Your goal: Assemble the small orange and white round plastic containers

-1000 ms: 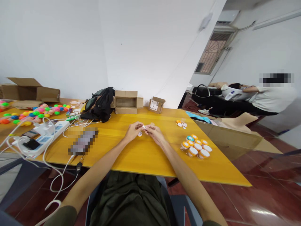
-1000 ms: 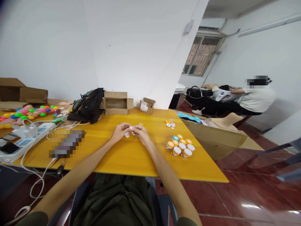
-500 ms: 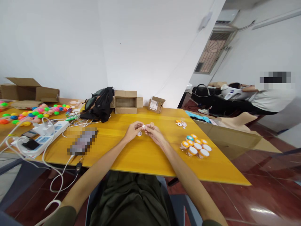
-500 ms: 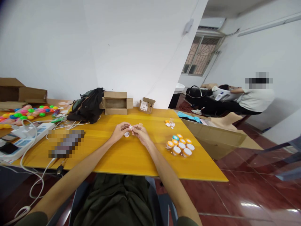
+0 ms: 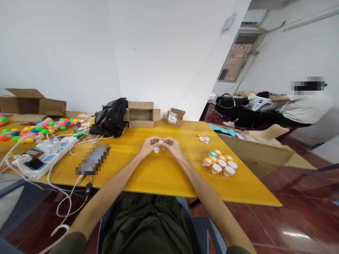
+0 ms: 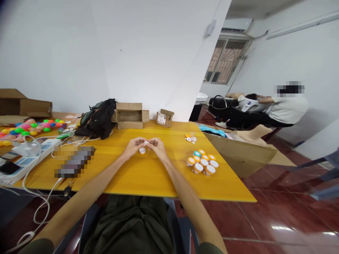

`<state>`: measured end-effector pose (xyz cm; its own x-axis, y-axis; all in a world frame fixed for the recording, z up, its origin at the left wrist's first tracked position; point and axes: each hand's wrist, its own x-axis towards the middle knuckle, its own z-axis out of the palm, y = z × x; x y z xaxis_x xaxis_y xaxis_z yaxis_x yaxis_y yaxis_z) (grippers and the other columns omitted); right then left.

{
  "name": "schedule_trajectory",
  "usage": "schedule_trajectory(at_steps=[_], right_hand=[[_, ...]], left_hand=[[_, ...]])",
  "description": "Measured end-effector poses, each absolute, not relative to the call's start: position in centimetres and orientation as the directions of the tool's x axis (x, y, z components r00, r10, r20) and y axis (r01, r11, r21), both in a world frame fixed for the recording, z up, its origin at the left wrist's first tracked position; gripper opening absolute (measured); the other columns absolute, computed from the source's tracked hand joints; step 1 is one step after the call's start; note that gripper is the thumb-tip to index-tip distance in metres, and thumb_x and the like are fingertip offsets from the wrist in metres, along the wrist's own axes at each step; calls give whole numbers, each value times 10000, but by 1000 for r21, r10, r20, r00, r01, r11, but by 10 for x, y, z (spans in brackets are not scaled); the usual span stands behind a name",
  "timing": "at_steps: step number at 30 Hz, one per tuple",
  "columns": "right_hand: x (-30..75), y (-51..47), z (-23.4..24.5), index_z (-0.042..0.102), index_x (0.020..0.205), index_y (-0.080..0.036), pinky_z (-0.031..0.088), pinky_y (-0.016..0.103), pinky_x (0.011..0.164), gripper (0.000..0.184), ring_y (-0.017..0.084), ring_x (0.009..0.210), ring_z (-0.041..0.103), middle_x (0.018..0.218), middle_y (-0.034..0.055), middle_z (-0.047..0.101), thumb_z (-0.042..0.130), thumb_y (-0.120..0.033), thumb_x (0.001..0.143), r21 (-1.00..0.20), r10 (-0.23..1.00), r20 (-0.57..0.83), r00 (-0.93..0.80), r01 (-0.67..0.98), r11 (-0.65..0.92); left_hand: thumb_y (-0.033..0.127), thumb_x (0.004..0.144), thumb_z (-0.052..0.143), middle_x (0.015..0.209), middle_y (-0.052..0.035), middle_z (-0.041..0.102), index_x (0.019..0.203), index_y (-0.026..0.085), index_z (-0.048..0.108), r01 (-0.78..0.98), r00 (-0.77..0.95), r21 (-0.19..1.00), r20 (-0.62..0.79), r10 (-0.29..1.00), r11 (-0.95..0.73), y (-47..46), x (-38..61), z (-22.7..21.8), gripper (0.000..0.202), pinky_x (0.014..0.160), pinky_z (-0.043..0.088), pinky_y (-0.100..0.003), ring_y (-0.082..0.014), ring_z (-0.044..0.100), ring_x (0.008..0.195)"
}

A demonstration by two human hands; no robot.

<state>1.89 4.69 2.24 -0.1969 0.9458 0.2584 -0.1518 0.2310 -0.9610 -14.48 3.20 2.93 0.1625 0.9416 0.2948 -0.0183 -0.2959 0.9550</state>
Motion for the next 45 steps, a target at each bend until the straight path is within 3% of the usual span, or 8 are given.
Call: schedule_trajectory(at_steps=[10,33,45], right_hand=[[18,43,21,675,744,-244,524,317,711,303,186,758,620,780,18,681,773,-518,662,-902,887,422,-188,9,431],[20,43,22,678,724,-262,526,366,750,156,211,738,620,754,20,690,707,-415,739,-845,838,503,-210,85,529],[20,44,22,681,749,-258,500,341,734,206,200,735,617,763,11,698,729,-457,723,-861,852,475,-222,85,502]], left_hand=[[456,630,838,886,-58,771,832,173,725,-47,110,963,269,957,-266,32,-145,30,365,836,557,-322,-208,712,871],[564,608,832,883,-59,765,856,171,712,-16,176,960,279,944,-280,35,-146,26,480,824,562,-334,-208,706,843],[464,672,816,880,-58,762,846,181,711,13,141,952,302,943,-307,34,-147,28,348,836,556,-329,-213,706,874]])
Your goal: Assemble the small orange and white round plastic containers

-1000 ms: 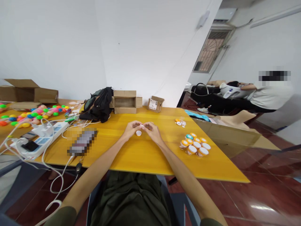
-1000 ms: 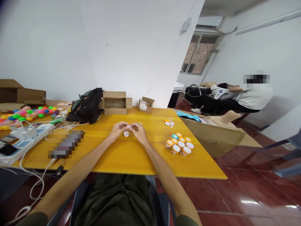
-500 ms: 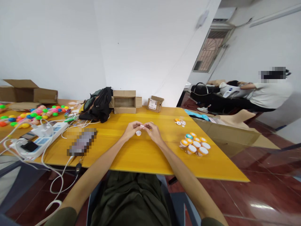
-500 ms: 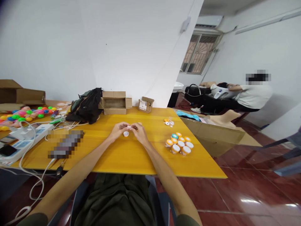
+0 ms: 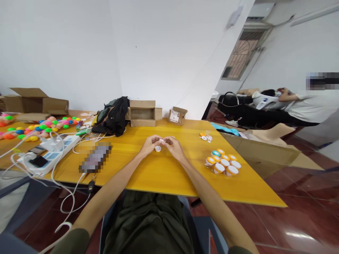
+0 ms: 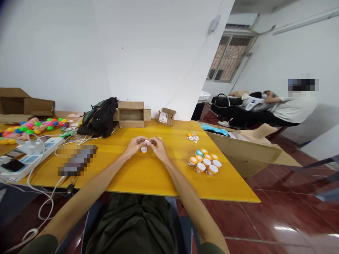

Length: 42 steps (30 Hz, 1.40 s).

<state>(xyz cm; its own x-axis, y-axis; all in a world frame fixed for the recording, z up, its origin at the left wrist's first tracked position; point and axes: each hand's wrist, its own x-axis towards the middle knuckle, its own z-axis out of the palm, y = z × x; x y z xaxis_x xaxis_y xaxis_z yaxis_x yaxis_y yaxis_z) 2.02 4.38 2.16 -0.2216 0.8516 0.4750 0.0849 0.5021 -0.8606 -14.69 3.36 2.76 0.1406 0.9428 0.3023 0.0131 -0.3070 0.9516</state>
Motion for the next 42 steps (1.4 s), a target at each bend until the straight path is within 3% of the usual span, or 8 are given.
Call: schedule_trajectory(at_steps=[18,26,42], right_hand=[[22,48,16,663,761,-224,527,325,701,277,188,714,629,754,22,692,698,-499,765,-842,846,488,-215,138,521],[25,52,13,697,824,-226,528,345,779,294,201,804,652,830,32,716,695,-516,773,-853,839,467,-278,111,511],[31,53,18,669,788,-224,478,312,717,264,186,762,597,783,18,689,636,-481,840,-830,816,438,-376,179,528]], left_hand=[[549,676,782,728,-13,693,780,175,655,-30,196,945,325,925,-326,33,-143,32,409,695,535,-283,-149,634,670],[519,677,796,728,-13,699,788,172,675,-51,161,958,288,944,-284,30,-145,35,385,690,530,-279,-149,636,667],[551,658,814,631,13,646,748,167,657,-72,207,963,268,941,-258,26,-144,39,424,624,488,-252,-121,588,589]])
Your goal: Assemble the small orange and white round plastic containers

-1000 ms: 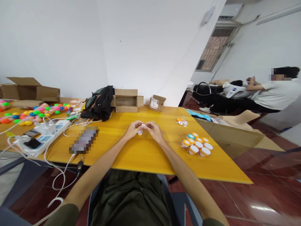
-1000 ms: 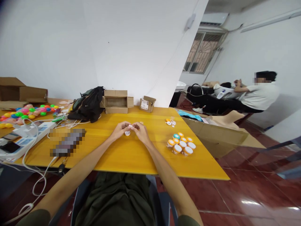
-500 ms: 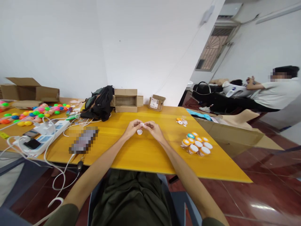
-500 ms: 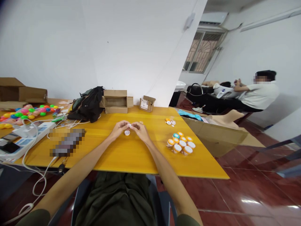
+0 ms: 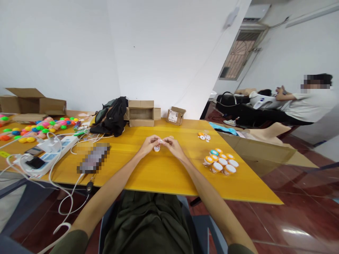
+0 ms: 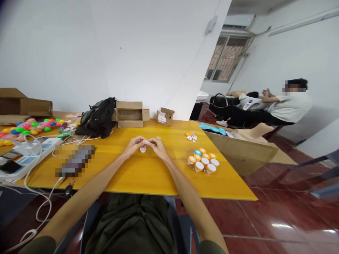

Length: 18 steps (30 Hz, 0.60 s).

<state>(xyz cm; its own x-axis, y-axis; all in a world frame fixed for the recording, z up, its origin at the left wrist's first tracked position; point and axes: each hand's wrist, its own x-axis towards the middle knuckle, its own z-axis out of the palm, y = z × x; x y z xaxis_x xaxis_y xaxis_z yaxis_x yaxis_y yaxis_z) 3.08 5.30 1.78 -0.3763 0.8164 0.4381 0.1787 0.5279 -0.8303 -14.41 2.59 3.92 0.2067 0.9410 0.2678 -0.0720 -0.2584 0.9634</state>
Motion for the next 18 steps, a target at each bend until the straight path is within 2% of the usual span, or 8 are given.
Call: schedule_trajectory(at_steps=[18], right_hand=[[33,54,18,648,796,-220,479,307,724,293,182,770,593,788,12,672,639,-511,836,-836,796,433,-423,143,531]], left_hand=[[565,688,793,630,12,637,745,167,661,-57,226,960,279,933,-273,25,-146,39,423,623,489,-246,-121,584,599]])
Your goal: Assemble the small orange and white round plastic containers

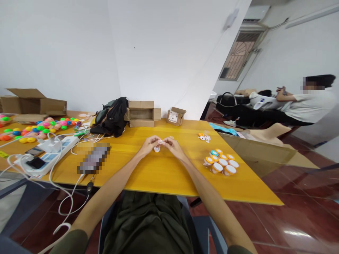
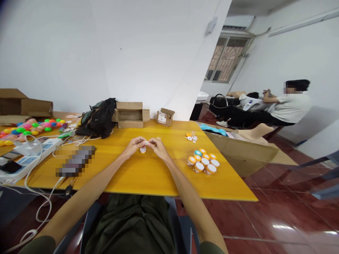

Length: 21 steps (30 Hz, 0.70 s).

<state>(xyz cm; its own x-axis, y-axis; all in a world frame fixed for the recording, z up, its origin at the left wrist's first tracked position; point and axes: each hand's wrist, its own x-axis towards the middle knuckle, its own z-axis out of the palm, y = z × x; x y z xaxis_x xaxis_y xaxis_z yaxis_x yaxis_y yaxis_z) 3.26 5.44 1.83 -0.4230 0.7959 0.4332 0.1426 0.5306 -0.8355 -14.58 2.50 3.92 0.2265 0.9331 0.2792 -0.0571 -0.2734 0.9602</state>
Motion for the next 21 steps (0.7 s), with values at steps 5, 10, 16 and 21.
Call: schedule_trajectory(at_steps=[5,10,16,21], right_hand=[[30,56,16,671,791,-222,481,313,727,314,185,760,596,784,14,682,648,-533,823,-846,822,423,-381,159,509],[30,56,15,680,757,-222,476,315,707,349,181,719,578,726,9,667,646,-562,826,-850,833,414,-368,172,498],[31,57,14,685,762,-219,491,328,689,437,189,708,592,720,24,664,589,-637,843,-864,836,389,-386,162,477],[32,58,12,705,828,-215,485,310,594,516,175,636,588,717,32,658,572,-713,811,-910,887,349,-303,118,398]], left_hand=[[562,698,785,676,-2,662,805,170,681,-64,201,965,261,944,-254,27,-145,36,419,656,506,-263,-132,602,625],[522,647,832,801,-31,717,925,174,698,-66,179,964,267,947,-259,31,-145,32,466,695,536,-280,-148,641,681],[490,633,838,821,-37,721,855,168,684,-49,137,963,271,953,-266,33,-146,31,420,731,552,-300,-156,655,707],[482,638,828,782,-14,707,819,178,647,-63,56,961,272,961,-269,33,-148,32,397,740,540,-308,-157,656,705]])
